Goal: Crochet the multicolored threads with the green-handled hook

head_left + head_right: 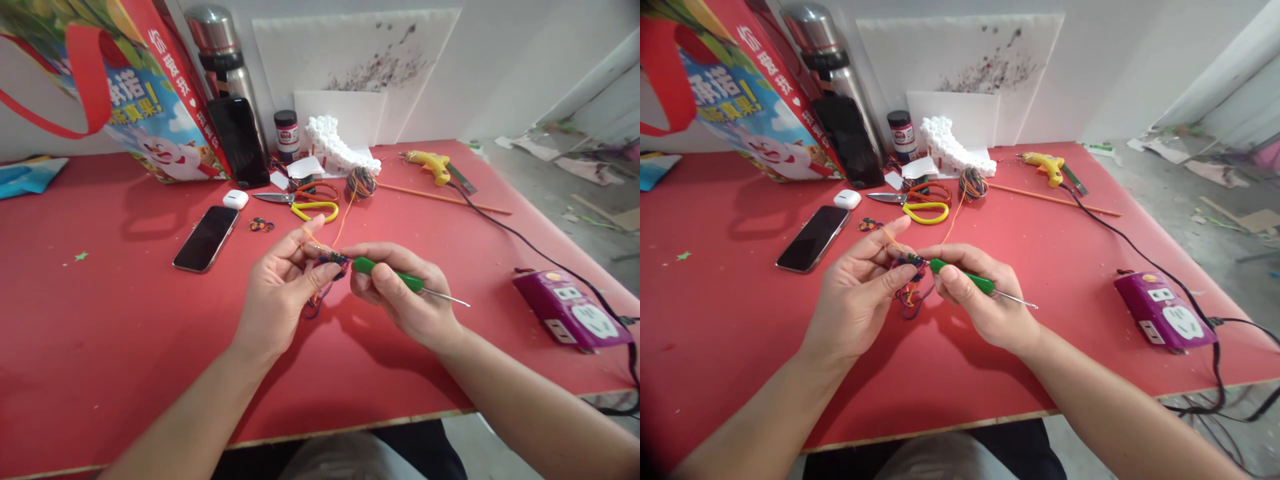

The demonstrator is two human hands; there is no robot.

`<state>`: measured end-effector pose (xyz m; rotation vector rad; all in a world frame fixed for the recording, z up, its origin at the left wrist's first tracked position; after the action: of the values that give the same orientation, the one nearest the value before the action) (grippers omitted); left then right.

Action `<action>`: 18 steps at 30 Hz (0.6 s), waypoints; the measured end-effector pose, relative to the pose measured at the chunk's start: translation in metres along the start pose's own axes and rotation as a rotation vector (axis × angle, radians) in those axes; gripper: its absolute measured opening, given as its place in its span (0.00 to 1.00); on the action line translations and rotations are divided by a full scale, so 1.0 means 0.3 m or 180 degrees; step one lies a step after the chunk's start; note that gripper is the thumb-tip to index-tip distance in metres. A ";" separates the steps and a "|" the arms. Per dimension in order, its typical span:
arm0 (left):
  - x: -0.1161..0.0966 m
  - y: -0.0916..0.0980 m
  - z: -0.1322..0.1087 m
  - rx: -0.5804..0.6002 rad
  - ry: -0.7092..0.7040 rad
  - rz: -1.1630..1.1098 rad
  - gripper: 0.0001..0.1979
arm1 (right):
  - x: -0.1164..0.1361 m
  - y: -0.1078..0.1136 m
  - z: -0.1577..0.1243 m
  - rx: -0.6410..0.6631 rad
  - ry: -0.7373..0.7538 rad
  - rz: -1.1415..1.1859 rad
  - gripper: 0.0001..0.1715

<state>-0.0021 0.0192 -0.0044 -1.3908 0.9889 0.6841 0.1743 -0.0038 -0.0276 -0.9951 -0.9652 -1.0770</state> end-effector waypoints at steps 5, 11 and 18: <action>0.004 0.000 -0.002 0.0010 -0.0039 0.0000 0.27 | 0.011 -0.002 0.001 0.0095 -0.0048 0.0092 0.14; 0.005 0.005 -0.005 0.0194 -0.0194 0.0039 0.23 | 0.007 0.000 0.003 0.0067 -0.0100 0.0179 0.13; 0.004 0.006 -0.006 0.0124 -0.0345 0.0029 0.19 | 0.009 0.002 0.000 0.0068 -0.0038 0.0033 0.13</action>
<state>-0.0036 0.0176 -0.0061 -1.3025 0.9189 0.7356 0.1752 -0.0044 -0.0252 -0.9890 -0.9784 -1.0513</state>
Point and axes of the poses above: each hand's wrist, its own z-axis towards the middle knuckle, its own y-axis out of the back of the hand, x = y × z, the point moved 2 cm from there along z, towards the middle knuckle, and after that the axes turned 5 degrees about -z, right-handed, at the moved point
